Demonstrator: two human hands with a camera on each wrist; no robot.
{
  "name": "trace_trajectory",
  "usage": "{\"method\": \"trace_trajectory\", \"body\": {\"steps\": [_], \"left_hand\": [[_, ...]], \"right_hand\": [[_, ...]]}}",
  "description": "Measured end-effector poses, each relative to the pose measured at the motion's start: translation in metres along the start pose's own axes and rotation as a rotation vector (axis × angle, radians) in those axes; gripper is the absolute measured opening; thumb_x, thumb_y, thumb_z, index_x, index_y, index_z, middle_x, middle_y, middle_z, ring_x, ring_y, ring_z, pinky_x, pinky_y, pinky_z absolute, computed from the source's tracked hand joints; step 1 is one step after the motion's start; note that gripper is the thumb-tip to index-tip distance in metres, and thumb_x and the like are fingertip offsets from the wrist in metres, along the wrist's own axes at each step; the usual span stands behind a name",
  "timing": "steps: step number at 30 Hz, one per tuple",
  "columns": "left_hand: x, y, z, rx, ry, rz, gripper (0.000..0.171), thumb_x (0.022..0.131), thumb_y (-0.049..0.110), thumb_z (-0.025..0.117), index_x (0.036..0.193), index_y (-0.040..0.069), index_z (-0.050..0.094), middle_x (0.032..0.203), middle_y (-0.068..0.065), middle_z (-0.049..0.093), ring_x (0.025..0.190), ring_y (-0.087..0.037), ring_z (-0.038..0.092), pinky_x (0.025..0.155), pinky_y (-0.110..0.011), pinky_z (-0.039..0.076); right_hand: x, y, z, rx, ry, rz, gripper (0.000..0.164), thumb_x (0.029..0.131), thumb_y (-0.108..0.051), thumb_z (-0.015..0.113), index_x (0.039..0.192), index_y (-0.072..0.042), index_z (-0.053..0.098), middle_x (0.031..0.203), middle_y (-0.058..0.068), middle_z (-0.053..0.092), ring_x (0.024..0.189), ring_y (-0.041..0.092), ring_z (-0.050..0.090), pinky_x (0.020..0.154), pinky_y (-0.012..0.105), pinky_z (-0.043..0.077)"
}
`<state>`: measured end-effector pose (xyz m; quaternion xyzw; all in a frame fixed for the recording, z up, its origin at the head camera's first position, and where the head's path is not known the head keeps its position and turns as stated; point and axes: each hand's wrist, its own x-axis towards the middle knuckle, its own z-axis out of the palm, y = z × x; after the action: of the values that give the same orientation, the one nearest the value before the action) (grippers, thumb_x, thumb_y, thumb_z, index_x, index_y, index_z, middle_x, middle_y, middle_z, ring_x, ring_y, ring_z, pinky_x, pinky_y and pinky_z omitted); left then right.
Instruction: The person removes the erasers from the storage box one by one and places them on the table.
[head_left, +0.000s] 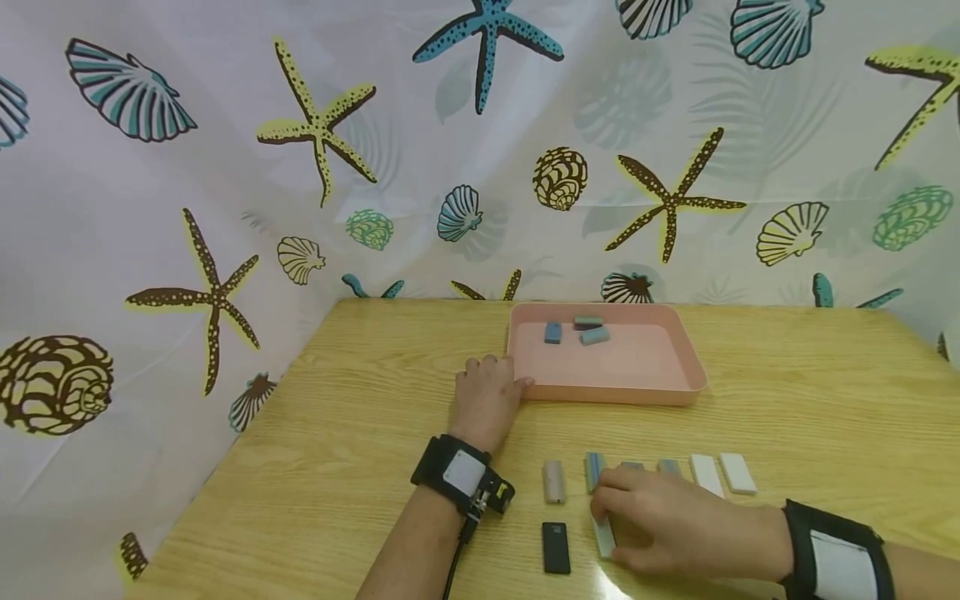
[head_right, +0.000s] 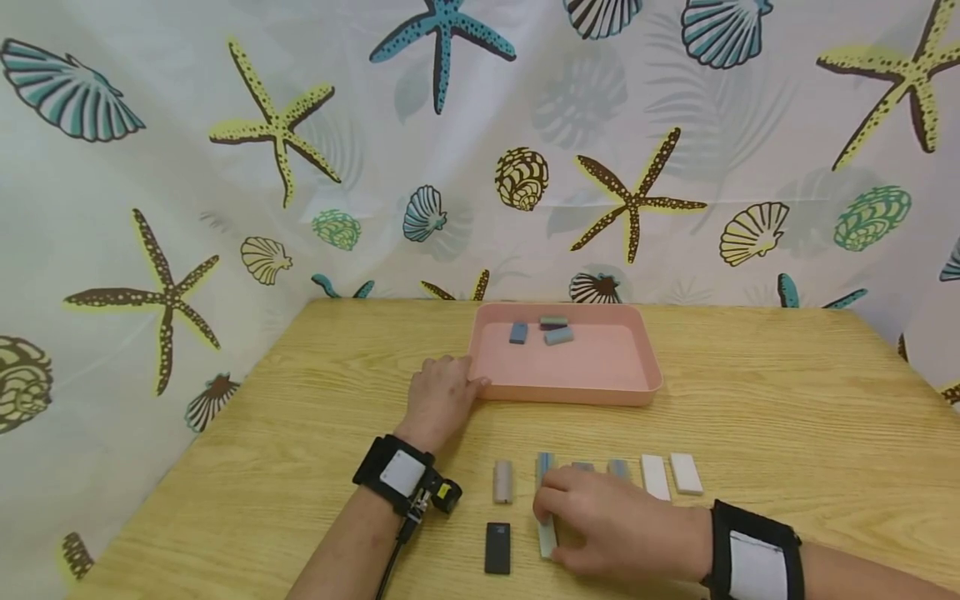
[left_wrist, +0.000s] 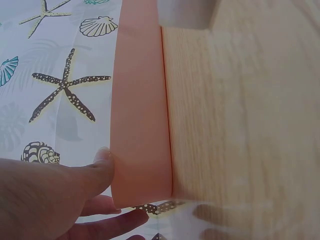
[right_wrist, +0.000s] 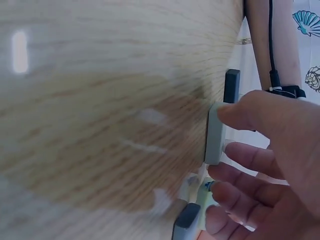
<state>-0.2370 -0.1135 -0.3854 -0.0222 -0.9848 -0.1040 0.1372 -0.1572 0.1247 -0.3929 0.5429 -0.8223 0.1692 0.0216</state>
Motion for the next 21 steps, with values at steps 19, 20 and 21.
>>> {"method": "trace_trajectory", "body": {"steps": [19, 20, 21], "left_hand": [[0.0, -0.003, 0.0, 0.002, -0.012, 0.012, 0.04, 0.095, 0.045, 0.062, 0.105, 0.007, 0.072, 0.095, -0.011, 0.071, 0.089, -0.028, 0.063, 0.076, -0.043, 0.054], [0.0, -0.002, 0.0, -0.004, -0.011, 0.012, 0.04, 0.095, 0.045, 0.062, 0.105, 0.007, 0.072, 0.095, -0.011, 0.071, 0.089, -0.029, 0.063, 0.076, -0.043, 0.053], [0.0, -0.002, 0.0, -0.006, -0.016, 0.01, 0.041, 0.095, 0.045, 0.061, 0.105, 0.007, 0.072, 0.096, -0.011, 0.071, 0.09, -0.029, 0.063, 0.076, -0.043, 0.053]], "right_hand": [[0.02, 0.008, -0.021, 0.083, -0.072, 0.029, 0.006, 0.097, -0.03, 0.064, 0.093, -0.027, 0.063, 0.093, -0.015, 0.053, 0.077, -0.004, 0.048, 0.068, 0.016, 0.046], [0.023, 0.01, -0.023, 0.089, -0.05, 0.04, 0.006, 0.097, -0.027, 0.065, 0.092, -0.027, 0.063, 0.092, -0.016, 0.055, 0.076, -0.003, 0.049, 0.067, 0.017, 0.046], [0.025, 0.012, -0.026, 0.103, -0.034, 0.06, 0.006, 0.097, -0.025, 0.064, 0.092, -0.027, 0.064, 0.091, -0.016, 0.056, 0.075, -0.003, 0.049, 0.067, 0.017, 0.046]]}}
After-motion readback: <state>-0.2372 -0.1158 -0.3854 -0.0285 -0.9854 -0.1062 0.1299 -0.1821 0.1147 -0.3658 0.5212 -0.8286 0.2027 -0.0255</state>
